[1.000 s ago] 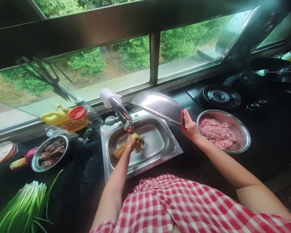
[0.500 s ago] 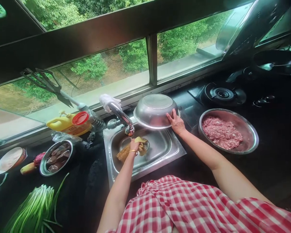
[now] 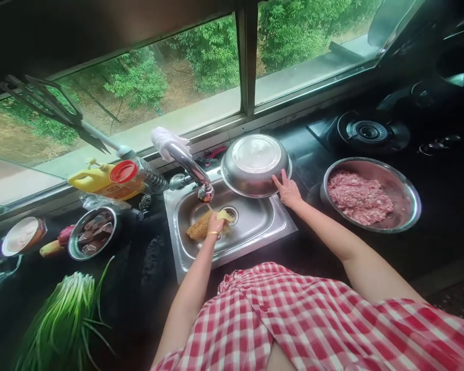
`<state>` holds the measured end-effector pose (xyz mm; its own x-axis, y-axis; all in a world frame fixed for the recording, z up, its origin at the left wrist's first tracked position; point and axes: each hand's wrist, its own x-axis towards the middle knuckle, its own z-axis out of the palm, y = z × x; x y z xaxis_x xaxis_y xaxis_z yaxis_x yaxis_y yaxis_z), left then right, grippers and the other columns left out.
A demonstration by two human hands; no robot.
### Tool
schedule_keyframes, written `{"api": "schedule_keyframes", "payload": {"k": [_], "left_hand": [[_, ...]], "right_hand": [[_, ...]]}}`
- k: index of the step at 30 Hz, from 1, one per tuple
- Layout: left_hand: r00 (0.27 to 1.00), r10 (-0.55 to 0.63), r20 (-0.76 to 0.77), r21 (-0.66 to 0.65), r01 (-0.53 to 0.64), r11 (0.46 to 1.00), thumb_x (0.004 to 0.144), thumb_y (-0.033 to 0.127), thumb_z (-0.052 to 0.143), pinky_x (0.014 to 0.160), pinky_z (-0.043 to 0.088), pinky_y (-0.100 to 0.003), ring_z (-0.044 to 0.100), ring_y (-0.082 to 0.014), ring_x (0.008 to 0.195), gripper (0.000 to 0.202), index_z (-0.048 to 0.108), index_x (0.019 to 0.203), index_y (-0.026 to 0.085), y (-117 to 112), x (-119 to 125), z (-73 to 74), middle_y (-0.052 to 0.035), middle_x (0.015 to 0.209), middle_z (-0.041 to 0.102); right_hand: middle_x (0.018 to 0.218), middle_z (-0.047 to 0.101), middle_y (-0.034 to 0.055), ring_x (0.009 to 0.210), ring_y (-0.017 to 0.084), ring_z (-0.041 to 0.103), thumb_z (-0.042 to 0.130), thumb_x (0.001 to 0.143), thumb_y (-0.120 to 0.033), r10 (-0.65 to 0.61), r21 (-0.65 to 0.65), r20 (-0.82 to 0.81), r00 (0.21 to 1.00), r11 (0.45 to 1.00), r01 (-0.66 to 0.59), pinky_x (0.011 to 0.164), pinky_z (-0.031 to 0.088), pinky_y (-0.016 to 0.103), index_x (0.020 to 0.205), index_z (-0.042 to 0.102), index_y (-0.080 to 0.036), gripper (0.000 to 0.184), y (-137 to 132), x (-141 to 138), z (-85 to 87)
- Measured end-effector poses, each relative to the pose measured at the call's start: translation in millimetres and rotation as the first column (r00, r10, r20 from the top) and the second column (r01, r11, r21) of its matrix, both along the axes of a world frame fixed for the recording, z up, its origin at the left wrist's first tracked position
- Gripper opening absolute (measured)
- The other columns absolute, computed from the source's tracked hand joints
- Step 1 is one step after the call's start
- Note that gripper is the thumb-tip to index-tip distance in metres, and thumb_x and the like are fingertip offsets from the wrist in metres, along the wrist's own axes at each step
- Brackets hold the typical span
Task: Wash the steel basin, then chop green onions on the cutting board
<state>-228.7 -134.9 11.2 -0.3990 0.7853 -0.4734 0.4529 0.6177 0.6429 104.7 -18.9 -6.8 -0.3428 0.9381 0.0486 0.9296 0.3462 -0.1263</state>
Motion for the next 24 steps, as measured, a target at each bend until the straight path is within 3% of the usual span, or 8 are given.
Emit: {"api": "schedule_keyframes", "payload": {"k": [2,5,9,11,13,15,18,24], "left_hand": [[0.975,-0.172,-0.144,-0.038,0.168,0.985,0.075,0.021,0.057,0.070,0.045,-0.028,0.061,-0.0188,0.077,0.025,0.058,0.100,0.020,2,8,7.9,-0.0039,0.086,0.066],[0.854,-0.419,-0.308,-0.079,0.416,0.906,0.078,0.023,0.057,0.076,0.046,-0.030,0.062,-0.0215,0.090,0.040,0.055,0.117,0.025,7,27,18.5,-0.0053,0.106,0.066],[0.560,-0.689,-0.460,-0.206,0.688,0.696,0.083,0.021,0.052,0.080,0.047,-0.033,0.063,-0.0239,0.097,0.067,0.033,0.146,0.033,23,58,24.0,-0.0082,0.116,0.061],[0.408,-0.775,-0.483,-0.284,0.764,0.579,0.087,0.020,0.048,0.077,0.048,-0.034,0.064,-0.0249,0.092,0.074,0.017,0.152,0.035,36,73,21.7,-0.0099,0.110,0.060],[0.306,-0.813,-0.496,-0.338,0.794,0.505,0.090,0.017,0.040,0.075,0.049,-0.035,0.065,-0.0256,0.088,0.073,0.009,0.153,0.036,49,86,17.2,-0.0114,0.105,0.060],[0.261,-0.814,-0.520,-0.355,0.800,0.483,0.092,0.012,0.033,0.075,0.050,-0.037,0.066,-0.0262,0.087,0.071,0.007,0.153,0.036,60,95,12.3,-0.0130,0.101,0.059],[0.250,-0.800,-0.545,-0.354,0.797,0.490,0.092,0.009,0.029,0.075,0.050,-0.038,0.066,-0.0266,0.087,0.069,0.009,0.153,0.035,70,101,6.6,-0.0149,0.097,0.060],[0.213,-0.780,-0.589,-0.378,0.781,0.498,0.092,0.007,0.027,0.076,0.049,-0.039,0.066,-0.0264,0.086,0.070,0.005,0.153,0.033,68,101,-0.3,-0.0154,0.095,0.060]], "right_hand": [[0.159,-0.001,0.0227,0.106,0.032,0.053,0.049,0.074,-0.006,-0.017,0.025,-0.028,0.999,1.000,0.017,0.089,0.043,0.050,0.153,0.024,-0.016,0.083,-10,-5,6.8],[0.160,0.002,0.0192,0.123,0.036,0.043,0.048,0.080,-0.011,-0.013,0.099,-0.085,0.996,0.995,0.022,0.096,0.038,0.051,0.152,0.028,-0.017,0.075,-18,-18,19.0],[0.159,0.018,0.0122,0.139,0.036,0.022,0.046,0.085,-0.018,0.056,0.154,-0.099,0.994,0.987,-0.040,0.108,0.023,0.057,0.148,0.038,-0.024,0.064,-15,-40,31.6],[0.158,0.023,0.0117,0.142,0.035,0.019,0.046,0.086,-0.019,0.066,0.146,-0.105,0.992,0.988,-0.051,0.109,0.020,0.058,0.147,0.039,-0.025,0.062,-12,-46,34.9],[0.157,0.024,0.0119,0.142,0.036,0.018,0.046,0.086,-0.018,0.063,0.129,-0.114,0.992,0.990,-0.048,0.109,0.022,0.059,0.148,0.038,-0.026,0.062,-11,-49,36.7],[0.158,0.023,0.0122,0.143,0.037,0.018,0.046,0.085,-0.016,0.057,0.107,-0.121,0.991,0.993,-0.044,0.107,0.025,0.058,0.148,0.037,-0.025,0.065,-11,-49,37.4],[0.158,0.021,0.0123,0.144,0.037,0.016,0.047,0.084,-0.013,0.052,0.084,-0.129,0.990,0.996,-0.041,0.106,0.029,0.055,0.149,0.035,-0.025,0.068,-13,-47,36.9],[0.159,0.020,0.0115,0.145,0.035,0.013,0.046,0.083,-0.009,0.058,0.083,-0.149,0.987,0.995,-0.046,0.106,0.030,0.052,0.149,0.036,-0.025,0.069,-12,-45,32.1]]}}
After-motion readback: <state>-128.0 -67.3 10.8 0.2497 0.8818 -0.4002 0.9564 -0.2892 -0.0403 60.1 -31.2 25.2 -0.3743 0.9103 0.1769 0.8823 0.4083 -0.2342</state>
